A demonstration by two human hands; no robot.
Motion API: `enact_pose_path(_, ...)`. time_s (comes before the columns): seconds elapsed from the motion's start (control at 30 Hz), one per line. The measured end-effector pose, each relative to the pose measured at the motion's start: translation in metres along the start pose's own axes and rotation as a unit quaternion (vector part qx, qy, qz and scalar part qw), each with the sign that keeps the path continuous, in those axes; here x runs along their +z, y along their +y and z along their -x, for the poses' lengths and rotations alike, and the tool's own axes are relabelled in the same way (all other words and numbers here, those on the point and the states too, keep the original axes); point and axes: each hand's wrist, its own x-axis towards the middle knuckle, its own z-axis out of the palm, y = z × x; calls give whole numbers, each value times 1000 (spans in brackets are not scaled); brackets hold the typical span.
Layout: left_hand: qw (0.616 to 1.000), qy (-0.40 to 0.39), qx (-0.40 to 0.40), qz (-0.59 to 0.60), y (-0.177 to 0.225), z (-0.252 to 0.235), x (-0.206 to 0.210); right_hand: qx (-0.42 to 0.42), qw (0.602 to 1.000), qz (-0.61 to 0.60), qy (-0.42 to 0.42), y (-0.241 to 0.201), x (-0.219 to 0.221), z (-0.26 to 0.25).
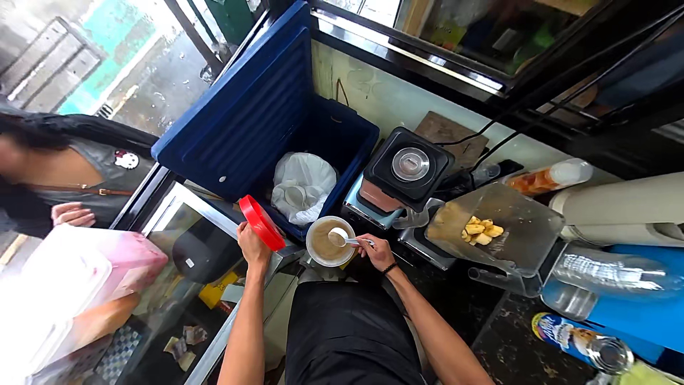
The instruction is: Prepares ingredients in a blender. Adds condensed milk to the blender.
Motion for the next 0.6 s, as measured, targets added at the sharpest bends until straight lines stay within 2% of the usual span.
enact_pose_path(0.33,1000,0,-5,-2,-2,0,3,-13,999,-33,-12,5,-2,-7)
enact_pose_path(0.43,1000,0,-5,3,-3,0,3,91,988,-116,-34,1,-7,-13)
enact_pose_path(0.53,1000,1,-16,14,1,-1,1,233,936,-261,-27,3,-12,-15)
enact_pose_path(0.6,1000,0,-15,5,3,-2,0,283,904,-319,-36,2,-13,-13)
